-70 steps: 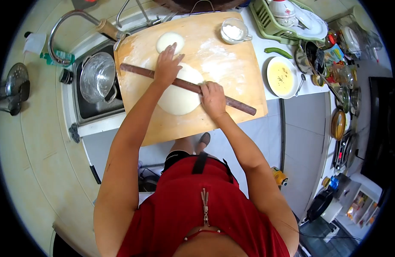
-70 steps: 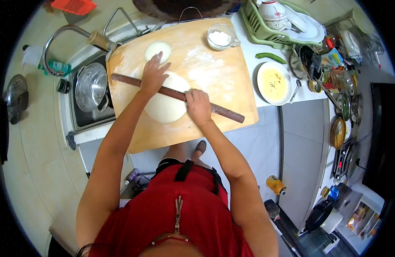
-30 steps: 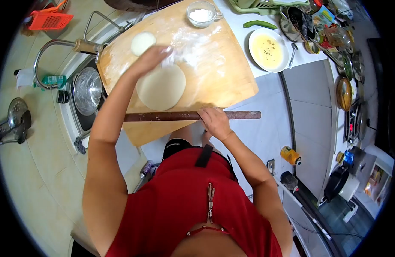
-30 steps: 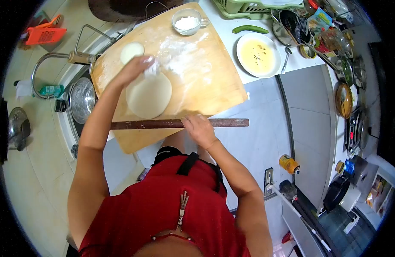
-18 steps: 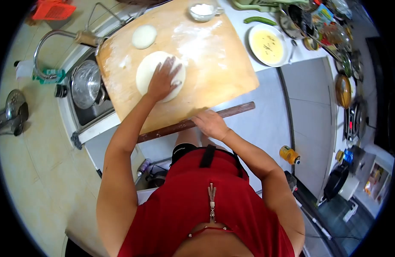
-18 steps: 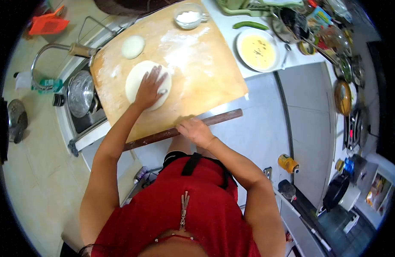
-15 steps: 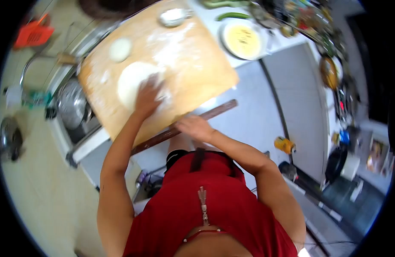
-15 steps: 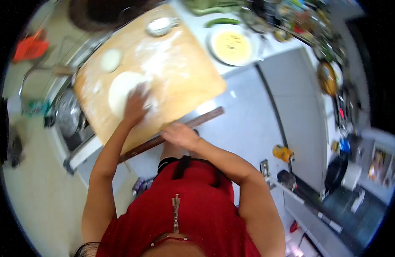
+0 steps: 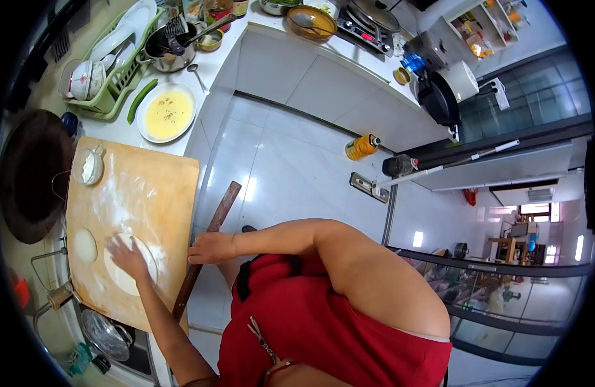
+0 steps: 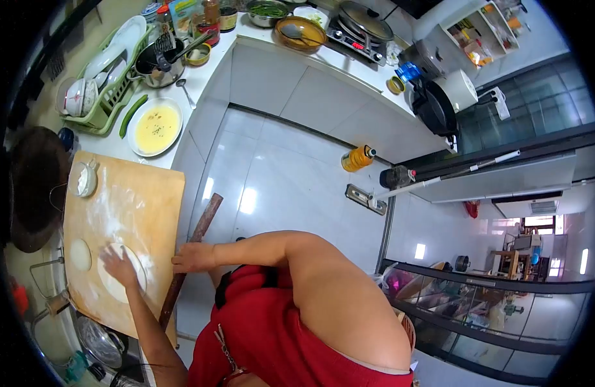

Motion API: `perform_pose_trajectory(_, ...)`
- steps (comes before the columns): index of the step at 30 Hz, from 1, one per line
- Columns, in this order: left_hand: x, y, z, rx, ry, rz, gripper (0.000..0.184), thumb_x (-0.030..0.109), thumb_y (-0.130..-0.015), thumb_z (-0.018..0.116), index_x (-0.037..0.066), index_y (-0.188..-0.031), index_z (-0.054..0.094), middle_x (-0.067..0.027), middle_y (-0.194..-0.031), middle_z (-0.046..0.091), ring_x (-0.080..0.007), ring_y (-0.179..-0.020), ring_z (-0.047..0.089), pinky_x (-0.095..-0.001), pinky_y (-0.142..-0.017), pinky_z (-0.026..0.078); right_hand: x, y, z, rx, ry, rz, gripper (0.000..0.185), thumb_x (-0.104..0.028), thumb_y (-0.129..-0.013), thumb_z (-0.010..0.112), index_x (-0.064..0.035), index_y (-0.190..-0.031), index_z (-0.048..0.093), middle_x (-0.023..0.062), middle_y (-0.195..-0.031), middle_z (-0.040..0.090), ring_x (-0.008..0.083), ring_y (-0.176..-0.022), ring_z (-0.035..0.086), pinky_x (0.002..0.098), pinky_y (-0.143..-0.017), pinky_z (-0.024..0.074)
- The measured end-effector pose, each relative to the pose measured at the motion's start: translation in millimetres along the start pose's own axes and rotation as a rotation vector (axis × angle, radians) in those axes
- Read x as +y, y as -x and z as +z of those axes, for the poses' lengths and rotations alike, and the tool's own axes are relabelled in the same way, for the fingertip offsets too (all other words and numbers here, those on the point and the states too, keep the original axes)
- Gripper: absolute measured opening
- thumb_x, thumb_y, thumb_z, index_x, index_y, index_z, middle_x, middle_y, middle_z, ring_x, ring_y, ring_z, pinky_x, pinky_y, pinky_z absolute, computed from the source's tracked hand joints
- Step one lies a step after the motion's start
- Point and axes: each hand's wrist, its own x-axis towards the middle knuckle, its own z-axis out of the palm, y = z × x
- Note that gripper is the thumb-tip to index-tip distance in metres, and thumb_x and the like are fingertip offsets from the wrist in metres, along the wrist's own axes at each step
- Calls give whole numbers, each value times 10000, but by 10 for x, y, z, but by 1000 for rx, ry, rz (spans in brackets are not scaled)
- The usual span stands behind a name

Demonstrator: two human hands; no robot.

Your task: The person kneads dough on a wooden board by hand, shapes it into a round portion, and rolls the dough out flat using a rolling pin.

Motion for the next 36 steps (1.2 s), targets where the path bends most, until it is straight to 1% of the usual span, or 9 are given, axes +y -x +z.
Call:
perform_pose_trajectory(4,514,120,-598,-168,116,313,621,362,-1012,543,196,-1578,349,-102,-1660,269,-333,-1537,199,-577,-1201,182,0,56,-8,6,24,11,137,-205,-830,619,-103,-913,581,64,-864,583,243,-816,636,383,-700,491)
perform_pose_trajectory(8,38,199,-440,-123,55,-86,578,359,-1013,549,210,-1553,407,-92,-1657,279,-345,-1521,234,-606,-1178,219,77,202,80,32,69,14,172,-239,-817,652,-116,-919,591,64,-868,589,244,-802,630,374,-704,493)
perform_pose_trajectory(10,-634,286,-4,141,127,20,607,391,-987,604,162,-1527,446,-215,-1576,386,-397,-1435,382,-542,-1136,342,151,252,-71,102,-37,-13,155,-236,-818,658,-128,-911,597,57,-849,590,247,-786,627,378,-698,496)
perform_pose_trajectory(16,-514,304,-195,79,-115,-539,719,580,-884,670,62,-1370,563,-218,-1321,577,-391,-1245,517,-518,-993,470,171,240,-274,-41,-81,129,193,-109,-800,623,-93,-989,589,63,-914,594,243,-877,628,390,-767,486)
perform_pose_trajectory(24,-588,308,-554,-318,400,-950,527,462,-856,743,-51,-944,660,-247,-973,704,-390,-896,695,-487,-827,544,161,68,-432,-48,-119,173,350,-54,-740,682,-88,-1080,608,62,-984,635,248,-901,644,377,-786,491)
perform_pose_trajectory(26,-490,442,-642,-481,938,-1236,551,420,-868,744,-118,-955,662,-194,-795,686,-296,-747,679,-430,-673,557,219,60,-366,-50,-107,168,374,-54,-728,697,-84,-1089,605,71,-993,635,257,-906,645,382,-777,490)
perform_pose_trajectory(28,-467,641,-708,-626,1163,-1136,473,374,-870,747,-87,-939,667,-189,-721,666,-333,-738,678,-458,-711,557,235,15,-326,-67,-93,173,393,-56,-722,709,-80,-1099,600,80,-1004,635,268,-911,645,388,-771,488)
perform_pose_trajectory(31,-416,779,-950,-544,361,-679,398,343,-862,751,-40,-930,667,-194,-767,662,-383,-787,672,-494,-750,548,237,-82,-274,-128,-87,192,417,-64,-731,716,-70,-1129,589,98,-1034,636,294,-925,644,408,-767,483)
perform_pose_trajectory(36,-269,1093,-1343,-102,182,-454,453,361,-908,682,13,-1197,667,-234,-1169,657,-421,-1153,582,-509,-983,455,94,-354,-89,-96,-112,189,422,-101,-767,719,-72,-1166,587,92,-1036,644,294,-927,643,403,-799,476)
